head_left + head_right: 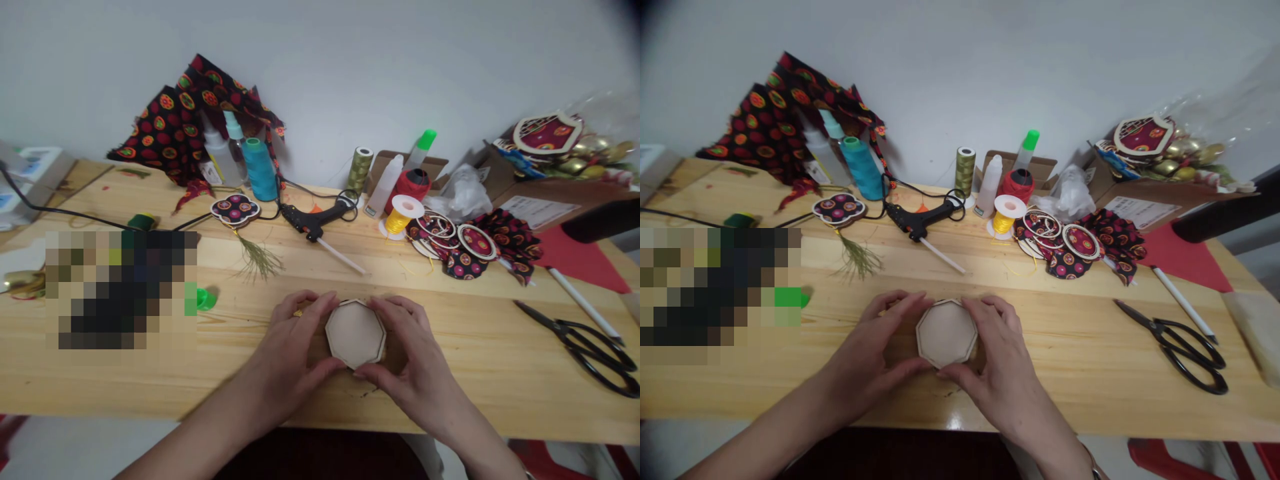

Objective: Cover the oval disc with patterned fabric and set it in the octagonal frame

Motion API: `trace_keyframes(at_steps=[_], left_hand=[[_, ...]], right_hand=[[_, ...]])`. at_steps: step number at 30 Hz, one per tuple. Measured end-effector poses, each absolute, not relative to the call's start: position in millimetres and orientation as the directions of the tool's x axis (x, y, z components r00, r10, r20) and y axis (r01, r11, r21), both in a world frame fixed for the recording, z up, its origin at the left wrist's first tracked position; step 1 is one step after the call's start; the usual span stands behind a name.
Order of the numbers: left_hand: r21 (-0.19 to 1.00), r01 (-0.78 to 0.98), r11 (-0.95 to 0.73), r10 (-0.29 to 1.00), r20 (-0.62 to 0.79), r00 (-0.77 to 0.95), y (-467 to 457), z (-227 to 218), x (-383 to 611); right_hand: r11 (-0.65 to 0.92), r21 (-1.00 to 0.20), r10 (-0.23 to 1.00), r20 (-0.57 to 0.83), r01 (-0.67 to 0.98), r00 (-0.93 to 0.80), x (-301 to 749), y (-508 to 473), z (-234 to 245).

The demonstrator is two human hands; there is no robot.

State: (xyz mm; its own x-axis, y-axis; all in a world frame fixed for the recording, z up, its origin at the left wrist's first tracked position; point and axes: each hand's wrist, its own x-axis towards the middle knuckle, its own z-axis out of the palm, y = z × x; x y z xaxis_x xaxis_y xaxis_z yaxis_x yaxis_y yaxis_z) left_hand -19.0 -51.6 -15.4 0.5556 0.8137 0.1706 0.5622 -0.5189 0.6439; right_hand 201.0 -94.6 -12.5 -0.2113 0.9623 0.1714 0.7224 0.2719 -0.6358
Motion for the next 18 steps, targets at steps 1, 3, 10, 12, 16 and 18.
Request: trace_keyframes(at_steps=[1,3,10,12,16,18], left_hand=[[0.638,0.564,-0.523,0.811,0.171,0.559,-51.5,-15.6,-18.9],[0.624,0.570,-0.535,0.807,0.176,0.564,-51.1,-16.3,-18.5],[0.607,0.579,-0.544,0.803,0.177,0.569,-50.7,-16.5,-17.9],[0.606,0.585,-0.539,0.806,0.170,0.567,-50.8,-16.1,-18.2],[0.608,0.584,-0.538,0.808,0.174,0.563,-51.2,-16.0,-18.8],[0.610,0.578,-0.541,0.806,0.182,0.563,-51.5,-16.3,-19.0]], right_hand=[[0.270,-0.638,0.963,0.170,0.721,-0.210,200.8,-94.4,-12.4],[0.267,-0.640,0.964,0.170,0.720,-0.206,200.3,-94.1,-12.3],[0.273,-0.636,0.962,0.178,0.722,-0.207,199.6,-93.2,-12.3],[0.275,-0.636,0.961,0.177,0.721,-0.211,200.2,-93.6,-12.3],[0.275,-0.634,0.961,0.171,0.722,-0.216,200.6,-94.3,-12.2],[0.279,-0.635,0.960,0.174,0.721,-0.218,200.3,-94.3,-12.2]])
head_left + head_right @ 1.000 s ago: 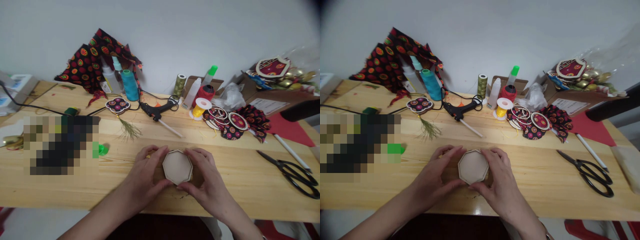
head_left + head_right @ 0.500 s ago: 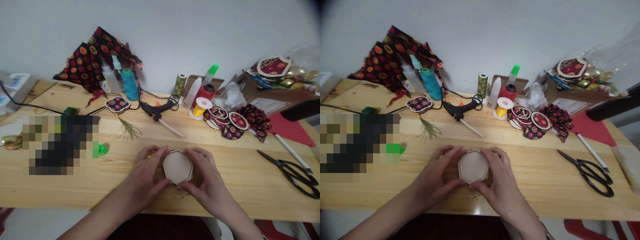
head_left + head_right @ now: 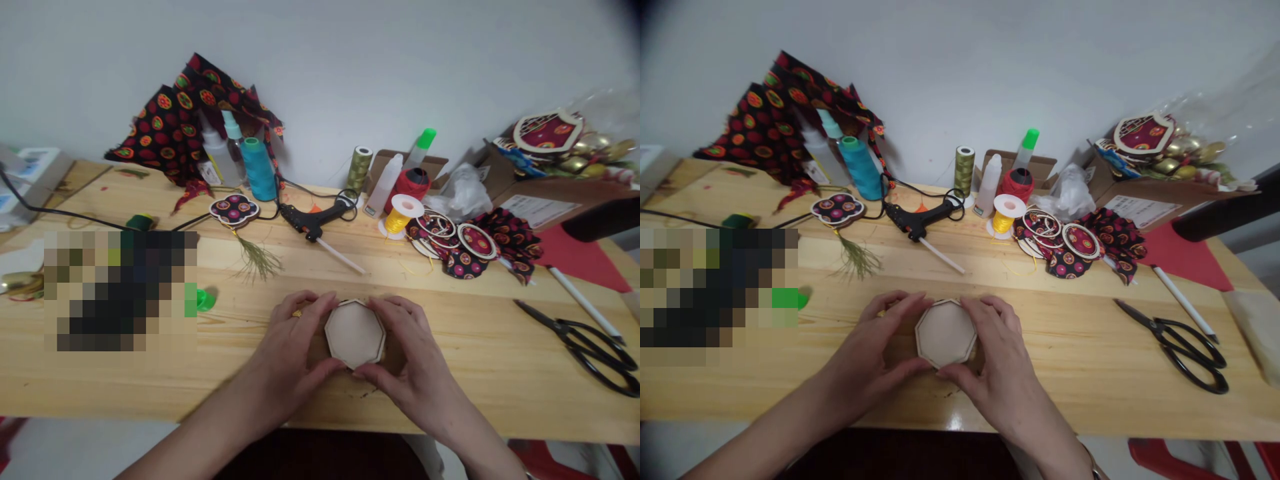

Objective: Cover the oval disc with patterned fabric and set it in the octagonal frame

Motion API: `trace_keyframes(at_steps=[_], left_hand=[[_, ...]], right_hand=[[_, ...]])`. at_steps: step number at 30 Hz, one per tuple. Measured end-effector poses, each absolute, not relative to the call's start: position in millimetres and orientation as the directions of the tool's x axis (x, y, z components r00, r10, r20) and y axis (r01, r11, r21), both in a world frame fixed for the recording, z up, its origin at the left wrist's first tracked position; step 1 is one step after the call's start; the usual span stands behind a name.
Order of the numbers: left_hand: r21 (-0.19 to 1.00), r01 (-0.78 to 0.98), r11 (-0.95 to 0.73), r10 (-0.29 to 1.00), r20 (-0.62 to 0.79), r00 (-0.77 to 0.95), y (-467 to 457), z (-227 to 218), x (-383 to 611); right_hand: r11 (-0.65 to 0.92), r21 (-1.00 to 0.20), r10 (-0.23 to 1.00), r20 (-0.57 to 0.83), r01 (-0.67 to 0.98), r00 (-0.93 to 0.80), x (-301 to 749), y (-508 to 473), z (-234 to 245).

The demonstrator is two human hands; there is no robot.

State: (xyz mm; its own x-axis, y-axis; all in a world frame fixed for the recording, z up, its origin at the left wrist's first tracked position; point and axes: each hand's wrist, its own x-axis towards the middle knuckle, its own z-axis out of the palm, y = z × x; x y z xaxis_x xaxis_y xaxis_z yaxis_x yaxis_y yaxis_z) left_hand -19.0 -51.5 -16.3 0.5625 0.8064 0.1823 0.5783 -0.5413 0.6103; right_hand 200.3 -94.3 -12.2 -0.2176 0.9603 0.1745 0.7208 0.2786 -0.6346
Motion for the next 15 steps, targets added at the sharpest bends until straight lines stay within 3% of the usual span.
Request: trace_keyframes(at_steps=[15], left_hand=[[0.614,0.591,-0.523,0.820,0.172,0.547,-52.0,-16.8,-18.6]], right_hand=[[0.293,-0.637,0.956,0.179,0.713,-0.233,201.3,-96.6,-11.5]])
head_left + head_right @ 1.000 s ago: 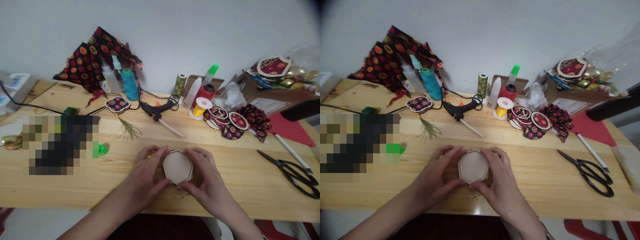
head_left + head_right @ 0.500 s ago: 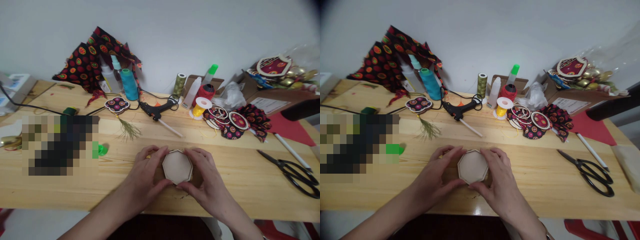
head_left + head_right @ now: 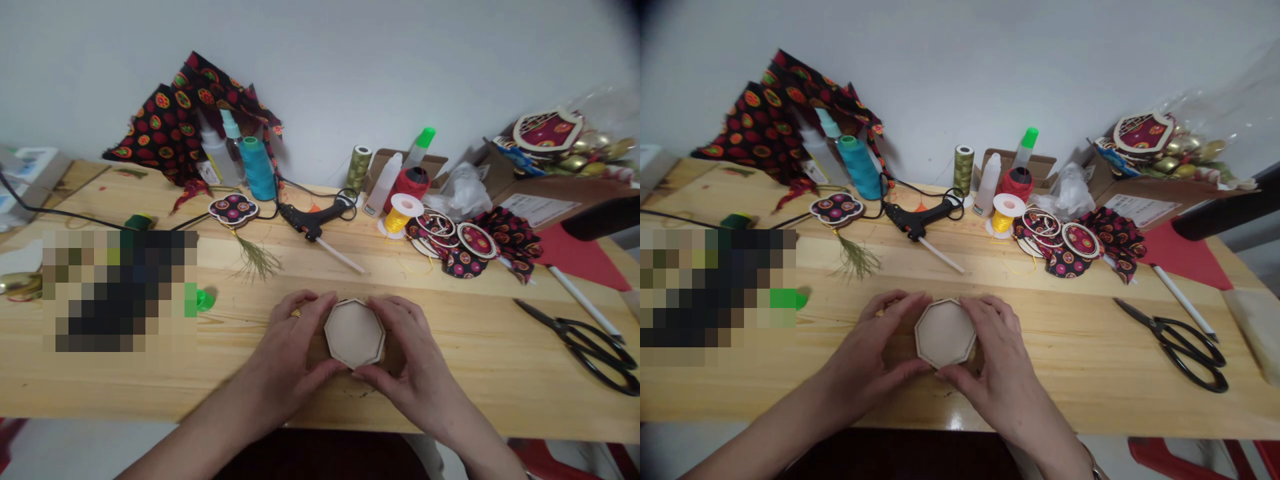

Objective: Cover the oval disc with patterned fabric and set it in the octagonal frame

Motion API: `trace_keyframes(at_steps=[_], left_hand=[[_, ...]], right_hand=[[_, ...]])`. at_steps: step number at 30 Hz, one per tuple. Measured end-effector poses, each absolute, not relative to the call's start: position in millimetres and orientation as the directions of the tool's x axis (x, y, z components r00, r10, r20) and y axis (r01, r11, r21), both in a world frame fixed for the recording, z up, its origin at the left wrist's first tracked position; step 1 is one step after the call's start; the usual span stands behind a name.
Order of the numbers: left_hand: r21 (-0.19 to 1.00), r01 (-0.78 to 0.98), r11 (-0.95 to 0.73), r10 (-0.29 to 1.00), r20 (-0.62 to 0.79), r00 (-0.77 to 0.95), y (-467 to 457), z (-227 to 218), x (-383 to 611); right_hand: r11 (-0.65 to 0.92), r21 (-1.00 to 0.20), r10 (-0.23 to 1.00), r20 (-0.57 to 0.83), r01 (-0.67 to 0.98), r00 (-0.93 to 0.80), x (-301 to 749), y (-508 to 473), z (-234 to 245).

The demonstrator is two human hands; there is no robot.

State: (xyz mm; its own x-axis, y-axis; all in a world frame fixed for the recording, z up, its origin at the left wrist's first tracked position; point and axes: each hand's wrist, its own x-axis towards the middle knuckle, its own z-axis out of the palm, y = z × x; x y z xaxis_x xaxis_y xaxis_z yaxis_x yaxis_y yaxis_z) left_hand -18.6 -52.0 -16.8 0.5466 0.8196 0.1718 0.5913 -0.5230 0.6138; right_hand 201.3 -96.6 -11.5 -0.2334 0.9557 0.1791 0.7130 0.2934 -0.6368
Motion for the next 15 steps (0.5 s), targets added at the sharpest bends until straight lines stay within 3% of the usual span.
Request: trace_keyframes(at_steps=[15], left_hand=[[0.614,0.583,-0.533,0.798,0.137,0.586,-53.5,-7.8,-16.9]], right_hand=[[0.276,-0.674,0.961,0.190,0.685,-0.200,201.7,-95.5,-10.7]])
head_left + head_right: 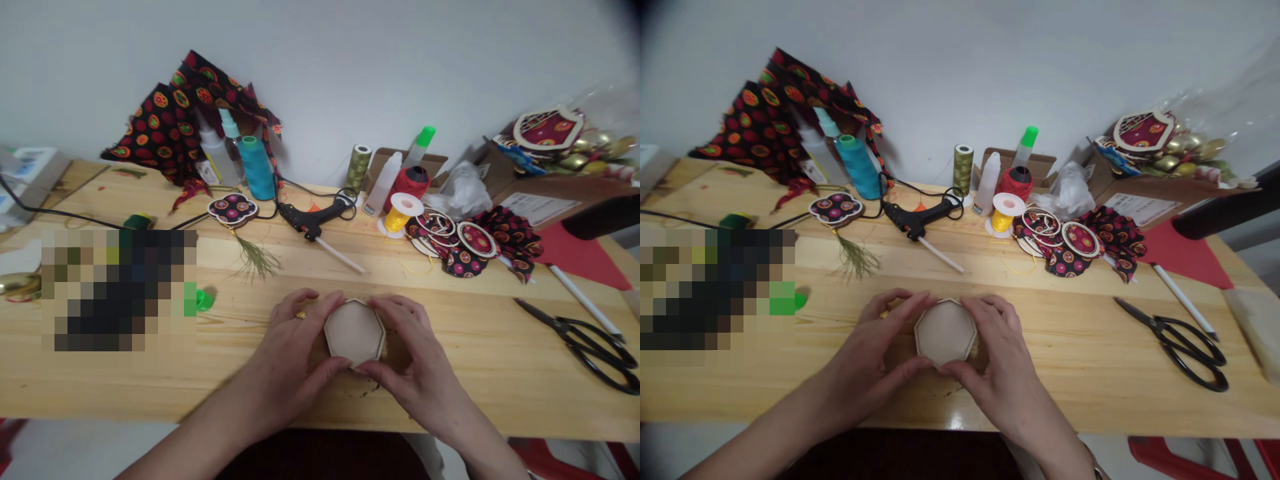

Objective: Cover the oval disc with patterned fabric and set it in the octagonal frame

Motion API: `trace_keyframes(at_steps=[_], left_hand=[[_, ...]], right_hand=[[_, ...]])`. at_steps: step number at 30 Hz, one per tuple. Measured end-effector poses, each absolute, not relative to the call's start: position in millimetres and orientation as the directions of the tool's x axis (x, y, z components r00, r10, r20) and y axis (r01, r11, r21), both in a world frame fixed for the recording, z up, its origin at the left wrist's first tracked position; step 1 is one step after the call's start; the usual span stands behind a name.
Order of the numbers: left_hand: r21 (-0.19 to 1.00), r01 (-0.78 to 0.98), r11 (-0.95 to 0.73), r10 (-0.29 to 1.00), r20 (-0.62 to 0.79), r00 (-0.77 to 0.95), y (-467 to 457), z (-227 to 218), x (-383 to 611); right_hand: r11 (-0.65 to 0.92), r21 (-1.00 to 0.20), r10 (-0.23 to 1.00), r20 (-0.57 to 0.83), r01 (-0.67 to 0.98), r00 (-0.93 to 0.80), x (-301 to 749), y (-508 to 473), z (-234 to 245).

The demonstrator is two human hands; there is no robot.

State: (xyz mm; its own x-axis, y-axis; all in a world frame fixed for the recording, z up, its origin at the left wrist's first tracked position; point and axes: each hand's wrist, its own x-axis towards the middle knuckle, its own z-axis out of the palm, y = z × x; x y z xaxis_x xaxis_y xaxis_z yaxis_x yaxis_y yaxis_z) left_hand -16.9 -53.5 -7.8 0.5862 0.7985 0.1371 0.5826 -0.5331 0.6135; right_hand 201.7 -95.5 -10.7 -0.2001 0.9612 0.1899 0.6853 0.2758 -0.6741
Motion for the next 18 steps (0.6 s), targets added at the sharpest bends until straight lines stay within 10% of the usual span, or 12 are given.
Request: trace_keyframes(at_steps=[18], left_hand=[[0.520,0.631,-0.576,0.780,0.117,0.615,-55.3,-5.7,-11.8]], right_hand=[[0.257,-0.678,0.966,0.161,0.689,-0.202,201.3,-94.6,-9.2]])
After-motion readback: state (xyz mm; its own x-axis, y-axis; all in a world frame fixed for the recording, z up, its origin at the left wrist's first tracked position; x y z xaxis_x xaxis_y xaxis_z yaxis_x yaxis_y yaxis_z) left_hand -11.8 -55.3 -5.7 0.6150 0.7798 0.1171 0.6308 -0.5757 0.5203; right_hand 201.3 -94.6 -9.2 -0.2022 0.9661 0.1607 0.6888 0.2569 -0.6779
